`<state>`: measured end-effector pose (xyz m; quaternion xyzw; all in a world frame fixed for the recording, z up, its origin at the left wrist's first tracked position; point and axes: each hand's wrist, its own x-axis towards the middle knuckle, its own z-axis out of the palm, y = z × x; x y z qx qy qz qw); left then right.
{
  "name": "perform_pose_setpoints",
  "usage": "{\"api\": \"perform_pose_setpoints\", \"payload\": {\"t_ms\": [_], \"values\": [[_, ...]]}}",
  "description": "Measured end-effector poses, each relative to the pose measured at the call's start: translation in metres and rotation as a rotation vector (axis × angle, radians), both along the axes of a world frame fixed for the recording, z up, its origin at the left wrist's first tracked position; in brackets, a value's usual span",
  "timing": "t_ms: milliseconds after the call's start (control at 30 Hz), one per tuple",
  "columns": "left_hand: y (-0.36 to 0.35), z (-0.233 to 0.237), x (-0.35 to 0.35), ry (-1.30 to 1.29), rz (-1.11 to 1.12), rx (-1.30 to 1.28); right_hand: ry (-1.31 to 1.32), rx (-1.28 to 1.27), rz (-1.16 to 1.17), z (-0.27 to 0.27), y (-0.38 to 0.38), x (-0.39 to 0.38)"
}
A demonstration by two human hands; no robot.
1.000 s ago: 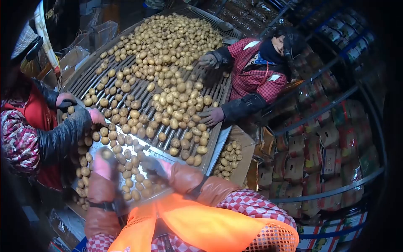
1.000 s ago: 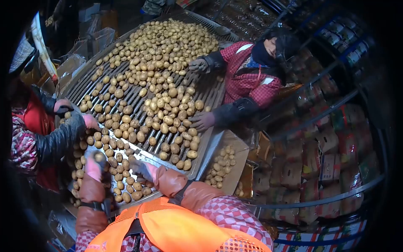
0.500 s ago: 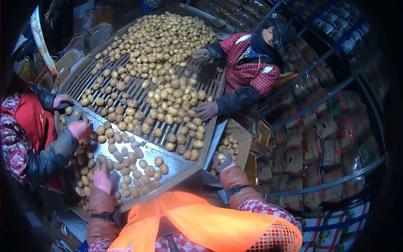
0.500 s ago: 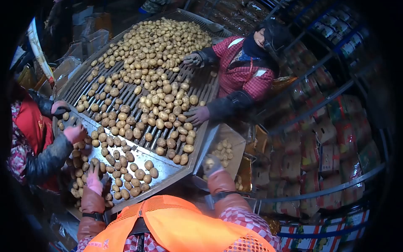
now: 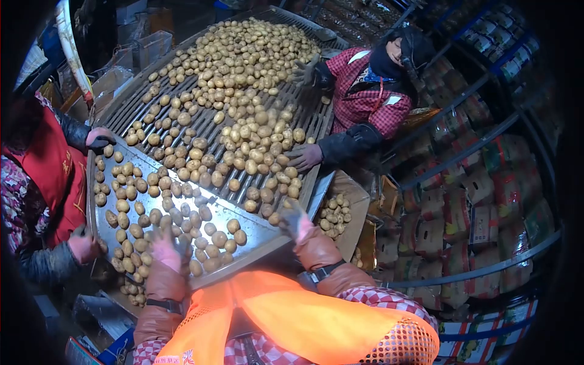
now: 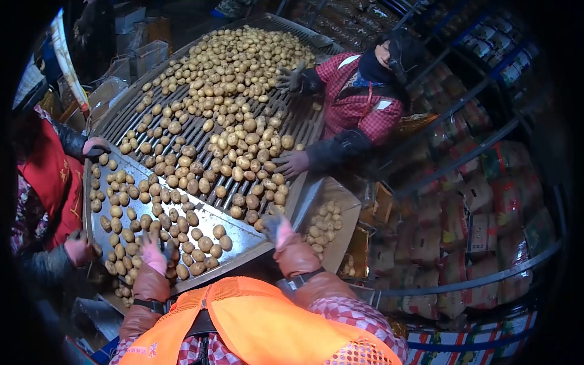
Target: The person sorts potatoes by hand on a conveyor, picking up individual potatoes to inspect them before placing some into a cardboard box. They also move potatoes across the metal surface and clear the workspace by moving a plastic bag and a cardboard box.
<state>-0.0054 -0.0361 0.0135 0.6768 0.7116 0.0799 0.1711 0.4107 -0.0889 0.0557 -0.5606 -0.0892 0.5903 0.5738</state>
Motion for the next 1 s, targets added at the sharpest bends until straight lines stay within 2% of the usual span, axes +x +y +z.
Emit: {"api": "perform_pose_setpoints", "payload": {"t_ms": [33,67,133,200,267,333,400,467,600,767,933,1000], "values": [[-0.007,0.016,0.012,-0.025,-0.021,-0.029,0.018,0.084,0.138,-0.011,0.009,-0.011],[-0.013,0.004,0.015,0.08,-0.07,-0.001,-0.155,0.227,0.156,0.0,0.016,-0.038],[-0.021,-0.007,0.015,0.089,-0.091,0.084,-0.428,0.246,0.167,0.04,0.032,-0.07],[-0.026,-0.012,0.007,0.063,-0.079,0.123,-0.367,0.228,0.331,0.097,0.051,-0.064],[-0.035,-0.003,0.003,0.004,-0.076,0.179,-0.662,0.602,0.444,0.114,0.067,-0.054],[-0.043,0.004,0.0,-0.012,-0.1,0.217,-0.817,1.014,0.207,0.212,0.061,-0.084],[-0.05,-0.003,-0.003,0.0,-0.119,0.278,-0.914,0.709,0.205,0.218,0.074,-0.069],[-0.051,0.001,-0.006,0.062,-0.144,0.216,-0.857,0.832,0.169,0.194,0.09,-0.057],[-0.056,-0.011,-0.011,0.038,-0.108,0.269,-0.745,0.683,0.087,0.196,0.085,-0.061],[-0.054,-0.032,-0.015,0.033,-0.083,0.368,-0.72,0.719,0.126,0.187,0.095,-0.051],[-0.058,-0.023,-0.014,0.023,-0.084,0.359,-0.72,0.73,0.139,0.184,0.101,-0.04],[-0.061,-0.03,-0.017,0.031,-0.077,0.404,-0.604,0.683,0.2,0.186,0.102,-0.036]]}}
